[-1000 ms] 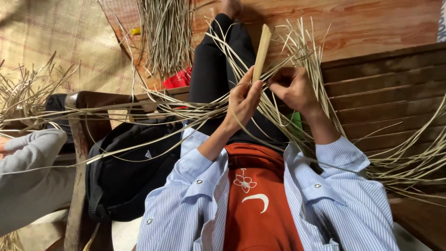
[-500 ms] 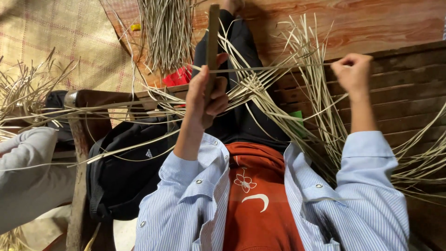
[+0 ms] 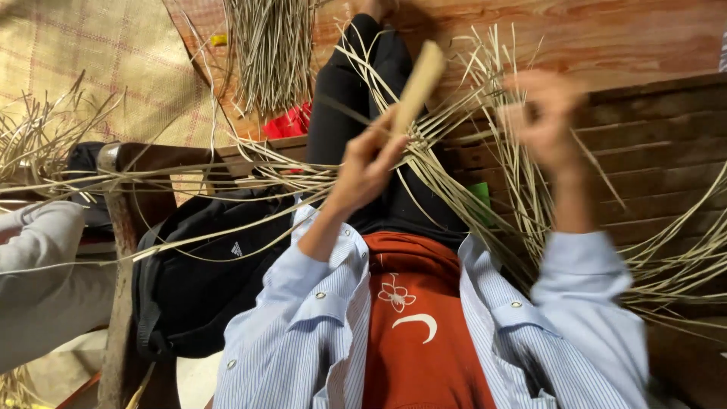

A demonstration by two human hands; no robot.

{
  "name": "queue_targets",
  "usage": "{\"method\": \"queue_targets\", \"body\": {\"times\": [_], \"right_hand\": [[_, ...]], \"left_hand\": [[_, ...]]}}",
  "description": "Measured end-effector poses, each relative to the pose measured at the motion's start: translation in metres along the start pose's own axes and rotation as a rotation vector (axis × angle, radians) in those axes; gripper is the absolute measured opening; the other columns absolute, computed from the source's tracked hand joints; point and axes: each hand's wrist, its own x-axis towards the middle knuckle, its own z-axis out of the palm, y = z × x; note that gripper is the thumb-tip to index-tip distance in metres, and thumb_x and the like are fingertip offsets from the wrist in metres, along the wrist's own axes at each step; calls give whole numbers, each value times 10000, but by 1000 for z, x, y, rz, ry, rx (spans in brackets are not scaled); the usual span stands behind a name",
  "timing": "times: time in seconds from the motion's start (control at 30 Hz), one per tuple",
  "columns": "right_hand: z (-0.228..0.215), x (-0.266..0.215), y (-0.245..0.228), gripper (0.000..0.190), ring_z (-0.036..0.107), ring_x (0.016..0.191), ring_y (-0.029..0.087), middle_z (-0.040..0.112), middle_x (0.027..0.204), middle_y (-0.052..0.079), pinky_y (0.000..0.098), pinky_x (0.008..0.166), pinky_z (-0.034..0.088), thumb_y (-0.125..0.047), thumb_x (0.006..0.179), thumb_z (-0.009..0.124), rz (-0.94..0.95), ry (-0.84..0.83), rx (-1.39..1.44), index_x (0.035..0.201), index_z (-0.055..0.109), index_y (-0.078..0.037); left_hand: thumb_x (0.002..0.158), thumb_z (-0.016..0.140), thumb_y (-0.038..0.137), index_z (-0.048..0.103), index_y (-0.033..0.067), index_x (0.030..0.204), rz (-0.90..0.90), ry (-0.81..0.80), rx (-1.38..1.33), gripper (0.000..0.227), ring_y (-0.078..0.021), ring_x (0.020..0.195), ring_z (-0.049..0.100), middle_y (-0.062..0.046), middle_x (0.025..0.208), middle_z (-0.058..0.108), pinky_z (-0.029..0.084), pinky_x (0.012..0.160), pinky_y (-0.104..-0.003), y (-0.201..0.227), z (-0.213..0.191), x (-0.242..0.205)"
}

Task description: Weaving straw strands together to create a mat, including using a wooden tool to compress the weave.

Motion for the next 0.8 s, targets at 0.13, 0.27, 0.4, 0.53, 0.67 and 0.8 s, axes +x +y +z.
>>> {"method": "queue_targets", "body": {"times": [0.13,0.27,0.4,0.53,0.67,0.8], "right_hand": [[33,7,-70,169,558,901,213,592,888,113,336,892,367,-10,762,563,192,-163,858,926,603,-21],[31,10,-86,61,562,792,111,605,757,69,302,797,427,-76,817,571,276,-221,878,840,618,-46],[40,5,-80,46,552,735,123,590,730,72,310,708,456,-62,785,605,320,-172,883,816,625,-35],[50,-5,-68,47,577,628,242,558,652,136,323,545,457,-48,736,608,253,-106,607,771,604,-17],[50,2,-68,62,568,559,246,548,650,156,300,489,460,42,737,597,195,-33,573,788,585,8],[81,-4,-26,31,570,592,290,546,631,122,347,535,454,-12,743,584,94,46,303,728,560,-26]], "left_hand": [[812,602,208,467,42,1177,174,56,60,423,-269,1007,520,-165,1145,507,426,836,-377,-25,24,5],[815,582,222,555,9,933,176,102,114,245,-290,993,530,-112,1179,486,432,802,-363,-27,24,4],[823,579,214,547,-1,1023,139,88,26,296,-256,1004,523,-146,1148,507,434,806,-369,-33,29,8],[858,517,185,431,-12,1173,-29,-7,-308,381,-95,517,427,-91,672,496,385,448,-241,-54,35,11],[890,448,125,389,-47,1190,-85,-64,-596,351,-55,296,301,-19,450,350,278,233,-165,-22,29,7],[912,409,119,412,-17,1195,-49,-94,-715,315,-49,312,266,-5,493,265,257,246,-157,-2,21,1]]}}
